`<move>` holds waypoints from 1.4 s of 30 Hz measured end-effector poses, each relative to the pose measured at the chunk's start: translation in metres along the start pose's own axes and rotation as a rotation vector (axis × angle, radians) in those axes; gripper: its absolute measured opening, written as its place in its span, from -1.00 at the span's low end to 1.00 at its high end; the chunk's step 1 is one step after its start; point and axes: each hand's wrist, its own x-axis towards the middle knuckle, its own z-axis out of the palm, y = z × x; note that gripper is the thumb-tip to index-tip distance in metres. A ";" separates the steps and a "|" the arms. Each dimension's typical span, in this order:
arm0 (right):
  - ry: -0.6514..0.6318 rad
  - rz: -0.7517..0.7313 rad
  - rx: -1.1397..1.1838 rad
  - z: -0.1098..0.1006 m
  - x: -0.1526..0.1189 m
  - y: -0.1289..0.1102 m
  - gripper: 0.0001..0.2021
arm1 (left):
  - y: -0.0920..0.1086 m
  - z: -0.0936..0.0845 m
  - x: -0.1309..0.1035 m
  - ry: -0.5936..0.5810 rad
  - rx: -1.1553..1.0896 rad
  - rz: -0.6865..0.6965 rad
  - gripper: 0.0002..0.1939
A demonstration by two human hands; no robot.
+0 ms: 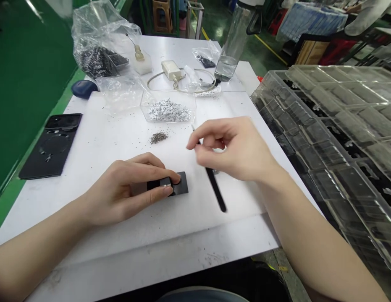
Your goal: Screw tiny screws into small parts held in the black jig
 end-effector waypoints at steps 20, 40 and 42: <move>-0.070 0.131 0.357 0.059 0.052 -0.001 -0.73 | -0.005 0.002 0.002 -0.018 -0.023 0.090 -0.83; 0.068 -0.081 -0.045 0.057 0.033 0.005 -0.90 | -0.001 -0.003 0.006 -0.027 -0.124 -0.004 -0.90; 0.061 -0.015 -0.038 0.058 0.033 0.006 -0.93 | -0.002 -0.004 0.007 -0.035 -0.131 -0.008 -0.89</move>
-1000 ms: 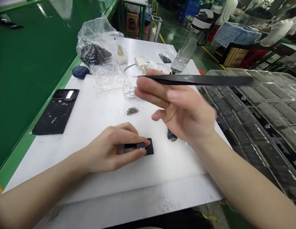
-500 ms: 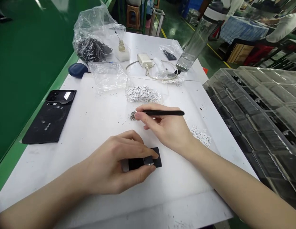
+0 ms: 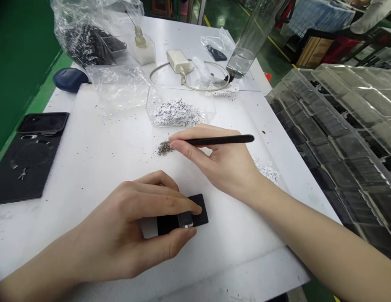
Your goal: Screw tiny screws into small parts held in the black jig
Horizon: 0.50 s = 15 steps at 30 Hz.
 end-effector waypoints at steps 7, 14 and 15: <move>-0.052 0.078 0.092 0.003 0.004 0.004 -0.95 | 0.002 -0.001 0.004 0.008 -0.012 -0.021 -0.90; -0.079 0.009 0.012 0.002 0.004 0.004 -0.96 | 0.004 -0.002 0.003 -0.008 -0.033 -0.030 -0.88; -0.078 0.007 0.004 0.002 0.004 0.004 -0.96 | 0.004 -0.001 0.002 -0.006 -0.035 -0.034 -0.90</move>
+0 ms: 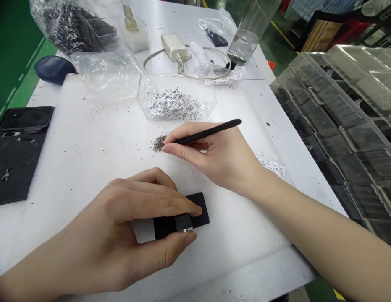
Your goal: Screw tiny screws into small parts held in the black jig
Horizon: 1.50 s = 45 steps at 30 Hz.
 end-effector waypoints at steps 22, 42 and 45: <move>0.025 -0.004 -0.011 0.002 -0.001 0.000 -0.98 | -0.002 0.002 -0.001 0.000 -0.012 0.009 -0.81; 0.014 0.043 0.015 0.003 -0.003 0.000 -0.96 | -0.003 0.001 0.003 0.016 0.013 0.008 -0.80; 0.004 0.046 0.012 0.002 -0.003 0.000 -0.96 | -0.002 0.001 0.002 0.010 0.012 0.012 -0.81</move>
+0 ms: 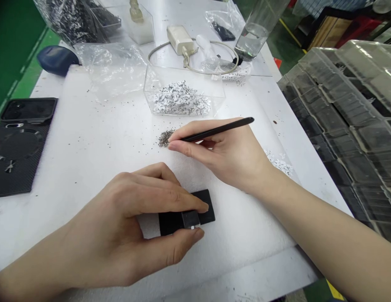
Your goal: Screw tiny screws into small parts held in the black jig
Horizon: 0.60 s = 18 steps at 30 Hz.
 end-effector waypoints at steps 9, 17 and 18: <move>0.010 -0.032 -0.001 -0.001 0.001 0.001 -0.98 | 0.000 -0.001 -0.002 0.010 -0.004 -0.011 -0.81; -0.001 -0.010 -0.011 -0.001 0.001 0.000 -0.96 | 0.001 0.000 -0.003 0.009 -0.031 -0.031 -0.77; 0.001 -0.009 -0.011 0.000 0.001 0.000 -0.95 | 0.002 0.000 -0.003 0.007 -0.032 -0.031 -0.76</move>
